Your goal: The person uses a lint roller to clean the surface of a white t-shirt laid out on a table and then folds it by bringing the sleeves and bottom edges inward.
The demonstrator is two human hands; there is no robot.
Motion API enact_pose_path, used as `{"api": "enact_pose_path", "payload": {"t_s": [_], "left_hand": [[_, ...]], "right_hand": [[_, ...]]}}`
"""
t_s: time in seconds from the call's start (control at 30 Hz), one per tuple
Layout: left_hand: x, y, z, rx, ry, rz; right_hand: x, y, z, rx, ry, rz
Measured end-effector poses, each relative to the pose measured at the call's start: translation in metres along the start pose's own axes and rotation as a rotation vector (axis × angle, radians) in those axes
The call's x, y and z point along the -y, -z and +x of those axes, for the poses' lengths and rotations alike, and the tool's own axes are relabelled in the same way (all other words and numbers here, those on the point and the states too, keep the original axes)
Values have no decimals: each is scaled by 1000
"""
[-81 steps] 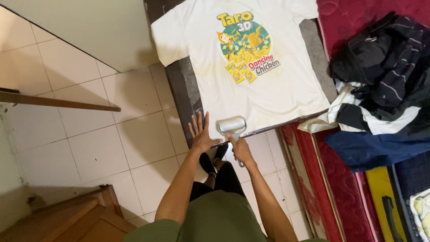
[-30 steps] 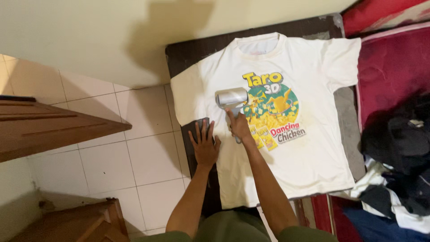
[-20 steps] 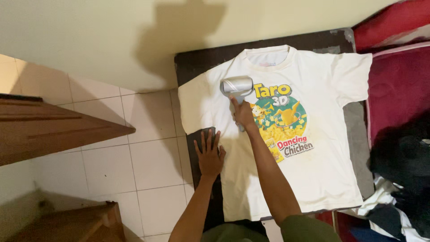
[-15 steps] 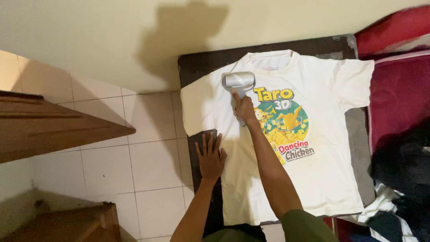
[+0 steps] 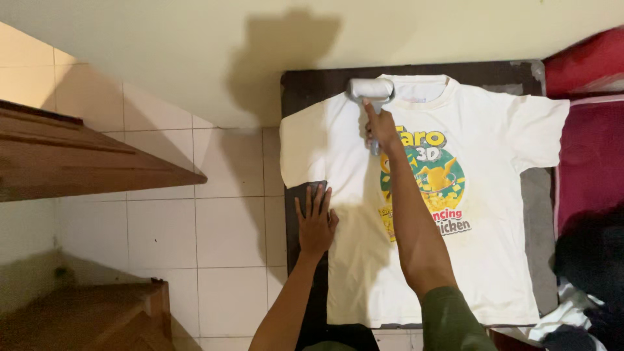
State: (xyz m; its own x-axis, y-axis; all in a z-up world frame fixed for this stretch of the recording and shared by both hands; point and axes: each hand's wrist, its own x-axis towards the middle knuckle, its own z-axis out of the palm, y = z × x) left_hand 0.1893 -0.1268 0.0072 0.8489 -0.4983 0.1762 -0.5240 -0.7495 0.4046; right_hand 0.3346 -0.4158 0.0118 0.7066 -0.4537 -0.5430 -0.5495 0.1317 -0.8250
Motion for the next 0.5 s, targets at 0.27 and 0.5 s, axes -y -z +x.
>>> {"api": "enact_pose_path", "payload": {"t_s": [0.27,0.5], "left_hand": [[4,-7,-6,-5,8,-18],[14,-16,-11,-6,13,-172]], "right_hand": [[31,24,-76,-2,113,227],[-59,23,-225,-64,26,237]]}}
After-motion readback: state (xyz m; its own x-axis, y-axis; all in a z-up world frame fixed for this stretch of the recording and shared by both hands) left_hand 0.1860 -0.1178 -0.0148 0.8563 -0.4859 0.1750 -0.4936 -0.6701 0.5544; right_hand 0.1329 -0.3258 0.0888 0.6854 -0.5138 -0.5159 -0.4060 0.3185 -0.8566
